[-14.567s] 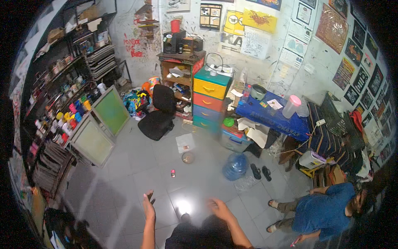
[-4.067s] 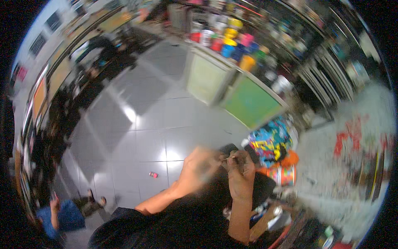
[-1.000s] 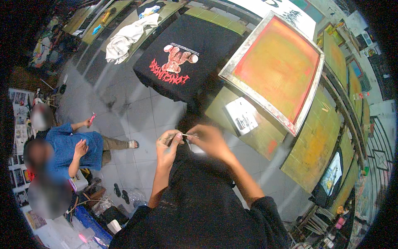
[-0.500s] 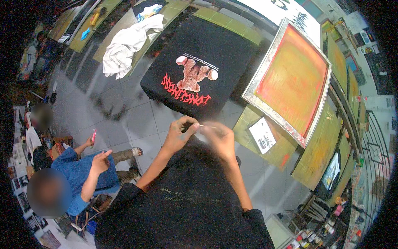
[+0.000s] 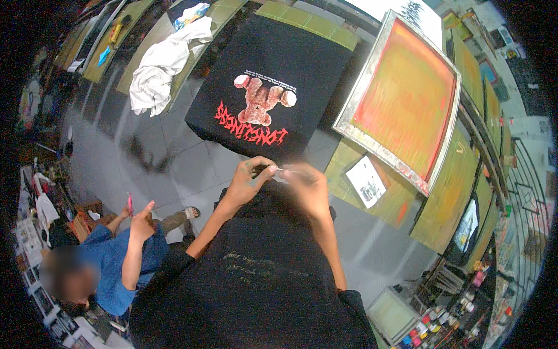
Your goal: The person uses a squeegee to apply red ink through a screen onto a black t-shirt. They then lift the screen, flip the t-shirt, and use a small stick to apply red paint to the printed text for touch-ups.
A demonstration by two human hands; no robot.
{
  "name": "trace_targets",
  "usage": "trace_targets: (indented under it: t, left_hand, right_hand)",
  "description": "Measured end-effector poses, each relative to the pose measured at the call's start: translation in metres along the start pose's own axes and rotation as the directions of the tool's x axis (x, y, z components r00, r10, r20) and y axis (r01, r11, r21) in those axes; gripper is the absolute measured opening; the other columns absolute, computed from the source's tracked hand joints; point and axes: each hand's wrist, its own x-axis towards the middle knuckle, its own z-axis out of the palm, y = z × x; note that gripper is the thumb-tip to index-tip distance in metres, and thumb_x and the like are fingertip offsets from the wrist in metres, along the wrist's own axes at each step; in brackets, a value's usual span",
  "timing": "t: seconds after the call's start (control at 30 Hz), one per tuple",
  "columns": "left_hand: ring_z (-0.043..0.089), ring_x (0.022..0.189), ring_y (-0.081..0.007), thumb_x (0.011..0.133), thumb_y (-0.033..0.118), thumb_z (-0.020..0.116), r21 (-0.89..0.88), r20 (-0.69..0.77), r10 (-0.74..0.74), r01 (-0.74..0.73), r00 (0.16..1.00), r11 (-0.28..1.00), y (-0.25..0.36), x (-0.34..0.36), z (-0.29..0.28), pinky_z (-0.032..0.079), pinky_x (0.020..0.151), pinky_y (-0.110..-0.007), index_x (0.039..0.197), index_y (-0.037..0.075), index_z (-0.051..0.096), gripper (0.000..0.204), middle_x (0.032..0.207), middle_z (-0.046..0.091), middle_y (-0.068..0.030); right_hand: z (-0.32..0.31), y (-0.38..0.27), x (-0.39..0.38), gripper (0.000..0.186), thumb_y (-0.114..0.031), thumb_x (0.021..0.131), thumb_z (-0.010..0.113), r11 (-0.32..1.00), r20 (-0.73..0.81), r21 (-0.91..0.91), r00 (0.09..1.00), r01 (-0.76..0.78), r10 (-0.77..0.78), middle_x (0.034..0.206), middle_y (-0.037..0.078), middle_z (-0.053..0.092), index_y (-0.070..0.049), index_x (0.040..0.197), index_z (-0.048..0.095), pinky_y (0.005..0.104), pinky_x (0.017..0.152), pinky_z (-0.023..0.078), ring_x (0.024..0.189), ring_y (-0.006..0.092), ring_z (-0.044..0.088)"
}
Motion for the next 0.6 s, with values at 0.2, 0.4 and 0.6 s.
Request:
trace_targets:
  t: [0.2, 0.4, 0.6]
  left_hand:
    - [0.06, 0.078, -0.0059, 0.098, 0.016, 0.07, -0.047, -0.102, 0.046, -0.051, 0.994, 0.998, -0.005, 0.001, 0.032, 0.05, 0.071, -0.025, 0.1, -0.001, 0.072, 0.017, 0.087, 0.071, -0.0015]
    - [0.059, 0.078, -0.0036, 0.099, 0.018, 0.07, -0.032, -0.166, 0.065, -0.071, 0.984, 0.997, -0.005, -0.01, 0.062, 0.049, 0.07, -0.023, 0.099, 0.0, 0.071, 0.018, 0.086, 0.068, 0.0014]
    - [0.061, 0.078, -0.0047, 0.098, 0.018, 0.072, -0.059, -0.134, -0.007, -0.001, 0.991, 0.998, -0.003, -0.016, 0.081, 0.05, 0.07, -0.024, 0.099, 0.0, 0.071, 0.018, 0.086, 0.069, 0.0001]
  right_hand:
    - [-0.033, -0.022, 0.007, 0.016, -0.01, 0.097, 0.072, 0.99, 0.128, -0.139, 0.992, -0.002, 0.02, 0.097, 0.008, 0.077, 0.002, 0.108, 0.071, 0.0269, 0.08, 0.055, 0.087, 0.0118, 0.069]
    - [-0.056, -0.017, 0.004, 0.013, -0.009, 0.098, 0.071, 0.989, 0.147, -0.143, 0.987, -0.038, 0.059, 0.094, 0.007, 0.075, 0.001, 0.106, 0.071, 0.026, 0.073, 0.053, 0.08, 0.0114, 0.067]
    - [-0.077, -0.003, -0.006, 0.012, -0.01, 0.098, 0.07, 0.997, 0.156, -0.074, 0.988, 0.025, -0.013, 0.091, 0.006, 0.073, 0.001, 0.103, 0.07, 0.0267, 0.072, 0.051, 0.078, 0.0108, 0.065]
